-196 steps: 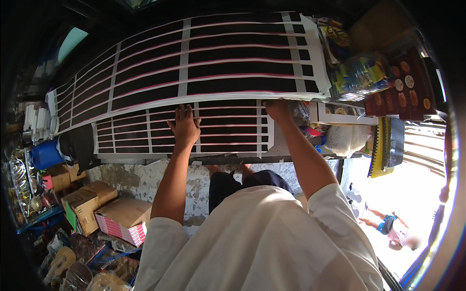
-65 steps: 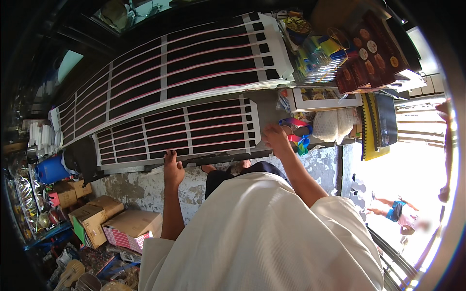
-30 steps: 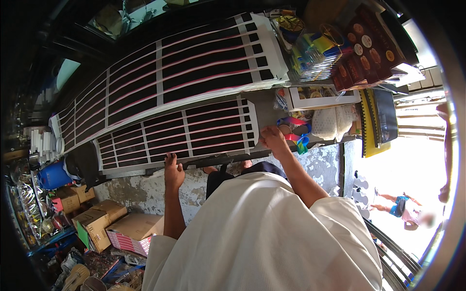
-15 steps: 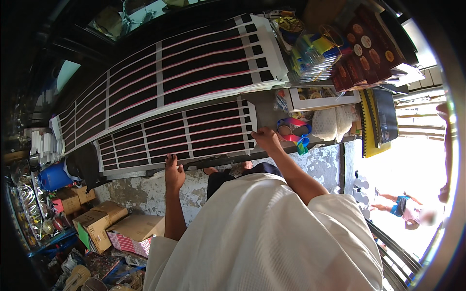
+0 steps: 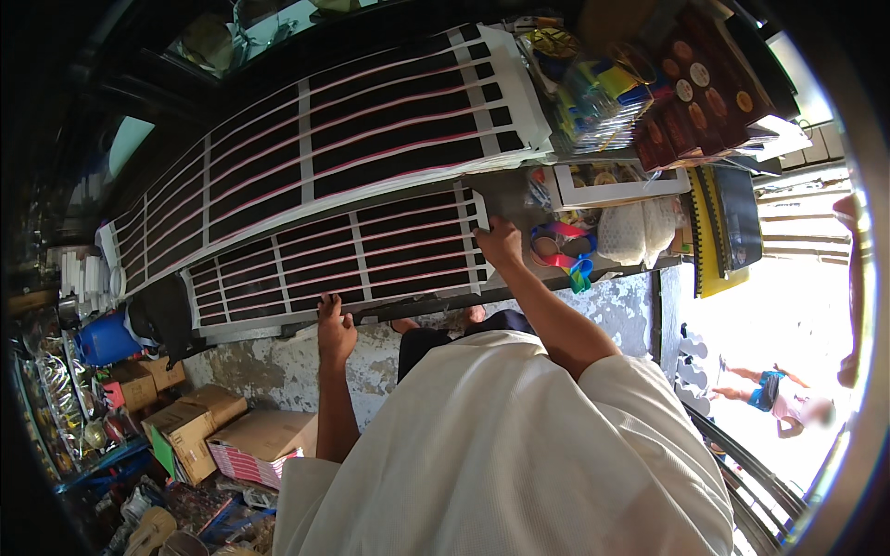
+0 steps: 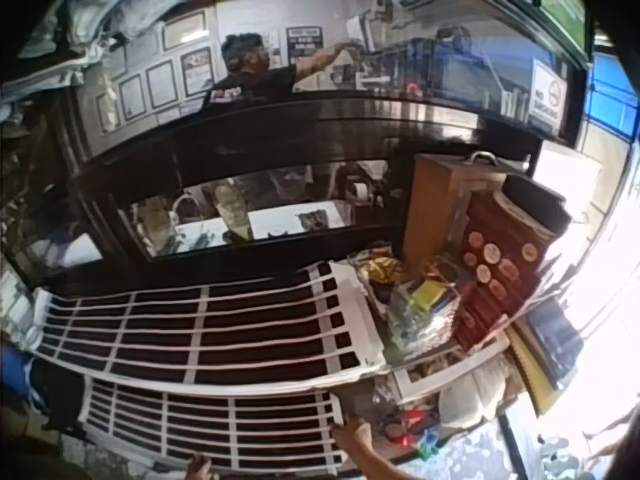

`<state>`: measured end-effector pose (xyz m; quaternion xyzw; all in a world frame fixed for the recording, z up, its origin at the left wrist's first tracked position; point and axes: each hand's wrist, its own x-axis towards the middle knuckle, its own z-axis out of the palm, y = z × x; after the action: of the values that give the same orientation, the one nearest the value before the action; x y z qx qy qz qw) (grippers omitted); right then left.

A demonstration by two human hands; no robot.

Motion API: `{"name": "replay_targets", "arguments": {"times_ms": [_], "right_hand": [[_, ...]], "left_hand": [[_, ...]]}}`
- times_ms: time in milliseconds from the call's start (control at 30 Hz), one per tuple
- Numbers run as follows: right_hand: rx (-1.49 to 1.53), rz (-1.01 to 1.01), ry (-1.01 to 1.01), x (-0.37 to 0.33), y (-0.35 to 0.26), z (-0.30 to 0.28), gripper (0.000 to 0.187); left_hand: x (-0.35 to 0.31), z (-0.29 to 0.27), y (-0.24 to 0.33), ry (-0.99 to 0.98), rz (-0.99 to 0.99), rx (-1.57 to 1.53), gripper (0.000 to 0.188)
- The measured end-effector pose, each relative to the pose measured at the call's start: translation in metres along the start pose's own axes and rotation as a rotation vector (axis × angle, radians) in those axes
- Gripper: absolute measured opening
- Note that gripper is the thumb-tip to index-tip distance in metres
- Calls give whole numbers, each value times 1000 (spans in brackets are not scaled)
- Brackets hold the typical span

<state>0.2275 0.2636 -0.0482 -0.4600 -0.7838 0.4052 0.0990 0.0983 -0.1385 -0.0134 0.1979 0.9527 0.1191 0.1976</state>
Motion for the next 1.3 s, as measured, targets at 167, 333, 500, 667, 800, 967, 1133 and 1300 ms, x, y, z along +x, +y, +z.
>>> {"name": "replay_targets", "arguments": {"times_ms": [167,333,500,667,800,967,1133,1300], "right_hand": [[-5,17,-20,-4,-8,-3,39],[-58,44,-28,-9,-23,-8,38],[-56,32,-77,-10,-23,-14,44],[132,-163,-39,9,-20,-13,55],[186,-390,-55,42,-28,-11,52],[42,-576,-134,66,-32,-2,39],[-19,-583,-121,77,-29,7,39],[-47,-535,-131,79,-30,10,26]], "left_hand": [[2,3,-2,-3,-1,-1,59],[2,1,-1,-3,-1,-21,58],[2,0,2,-6,-23,-4,59],[1,-2,3,-6,2,-13,60],[3,-1,1,-18,-5,9,60],[4,4,-5,4,23,4,60],[5,7,-5,-22,-11,4,61],[5,5,-2,-55,-49,7,62]]}}
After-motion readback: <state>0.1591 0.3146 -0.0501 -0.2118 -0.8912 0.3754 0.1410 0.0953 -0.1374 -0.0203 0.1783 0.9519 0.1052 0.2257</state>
